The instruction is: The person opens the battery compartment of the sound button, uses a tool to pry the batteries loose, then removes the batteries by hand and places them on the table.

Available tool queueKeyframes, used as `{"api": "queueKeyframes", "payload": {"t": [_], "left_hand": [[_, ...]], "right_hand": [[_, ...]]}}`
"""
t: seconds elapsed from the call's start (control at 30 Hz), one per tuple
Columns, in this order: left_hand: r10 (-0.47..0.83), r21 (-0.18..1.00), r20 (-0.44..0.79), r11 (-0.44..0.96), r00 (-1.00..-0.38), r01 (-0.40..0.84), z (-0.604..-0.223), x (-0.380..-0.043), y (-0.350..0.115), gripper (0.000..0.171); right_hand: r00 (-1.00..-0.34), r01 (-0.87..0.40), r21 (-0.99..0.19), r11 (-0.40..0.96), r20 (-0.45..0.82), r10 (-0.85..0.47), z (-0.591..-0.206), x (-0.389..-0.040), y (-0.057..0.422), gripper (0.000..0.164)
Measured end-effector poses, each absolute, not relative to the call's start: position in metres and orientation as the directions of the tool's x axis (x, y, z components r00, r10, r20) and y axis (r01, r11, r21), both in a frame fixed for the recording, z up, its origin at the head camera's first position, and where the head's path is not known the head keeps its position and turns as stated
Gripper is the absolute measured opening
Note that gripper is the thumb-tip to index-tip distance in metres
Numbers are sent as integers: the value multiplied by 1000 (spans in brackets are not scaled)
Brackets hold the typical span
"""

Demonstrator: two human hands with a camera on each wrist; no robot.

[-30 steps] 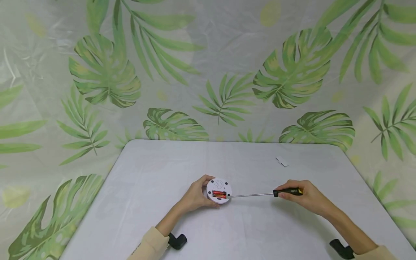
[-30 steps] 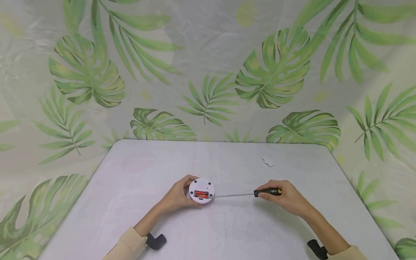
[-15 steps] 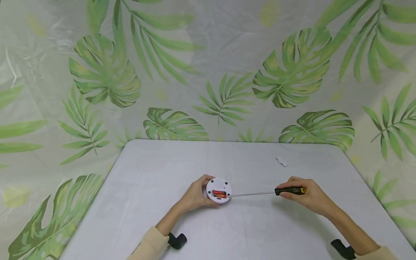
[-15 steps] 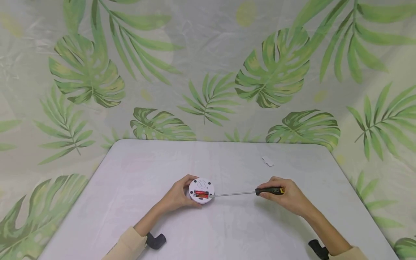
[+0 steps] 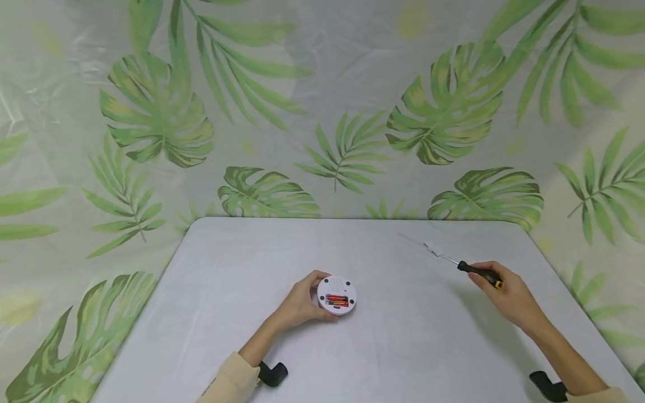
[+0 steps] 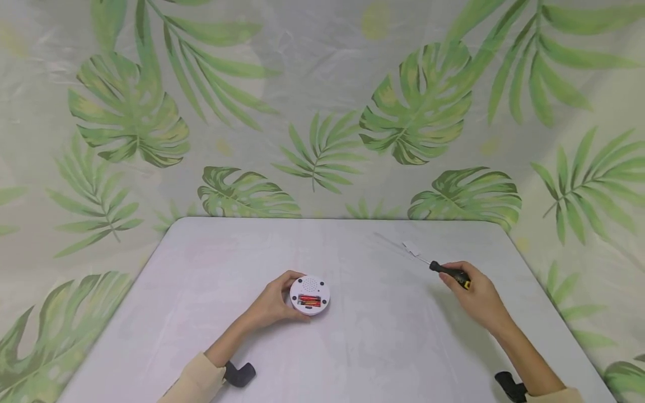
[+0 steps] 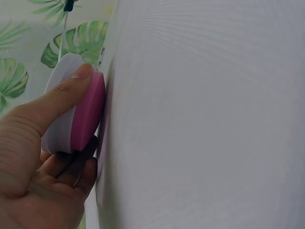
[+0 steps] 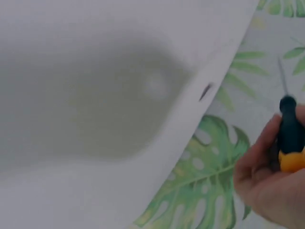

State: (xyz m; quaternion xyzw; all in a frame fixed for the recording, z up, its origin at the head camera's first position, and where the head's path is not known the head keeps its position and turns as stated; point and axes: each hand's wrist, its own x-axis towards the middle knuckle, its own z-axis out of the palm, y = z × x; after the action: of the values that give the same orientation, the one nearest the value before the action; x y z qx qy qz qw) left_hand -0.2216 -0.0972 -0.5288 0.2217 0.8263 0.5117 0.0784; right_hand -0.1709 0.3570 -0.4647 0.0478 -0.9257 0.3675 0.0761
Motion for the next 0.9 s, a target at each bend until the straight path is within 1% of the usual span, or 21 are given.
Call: {"api": "queueKeyframes", "payload": {"t": [0.1,0.17,0.37,0.47,0.7,0.77,0.9], "left_hand": [[448,879,100,378,-889,290,-529,-221,-98,90],[448,876,105,380,-888,296,-529,-221,-99,90],[445,880,92,382,-891,282,-529,-220,-100,91],[440,888,86,373,-894,269,-529,-221,-100,91],[447,883,87,379,-890,276,-532,-221,-101,91],[452,884,87,375,-888,278,-533,-220,-101,91],[449,887,90,370,-889,276,-533,-220,-100,91]], "right_hand": [[-980,-57,-637,769,182,78,-470,-172,368,45],[-972,-11,-617,787,190,136,-474,-173,375,47],[-933,61,-570,819,259,250,-482,-179,383,42],[-926,109,-554,825,245,286,-485,-182,384,42],[-923,231,-531,815,147,357,-496,-191,388,44],[-921,248,-519,818,136,366,-500,-191,389,42],[-935,245,-467,850,118,335,-505,-193,389,41]]}}
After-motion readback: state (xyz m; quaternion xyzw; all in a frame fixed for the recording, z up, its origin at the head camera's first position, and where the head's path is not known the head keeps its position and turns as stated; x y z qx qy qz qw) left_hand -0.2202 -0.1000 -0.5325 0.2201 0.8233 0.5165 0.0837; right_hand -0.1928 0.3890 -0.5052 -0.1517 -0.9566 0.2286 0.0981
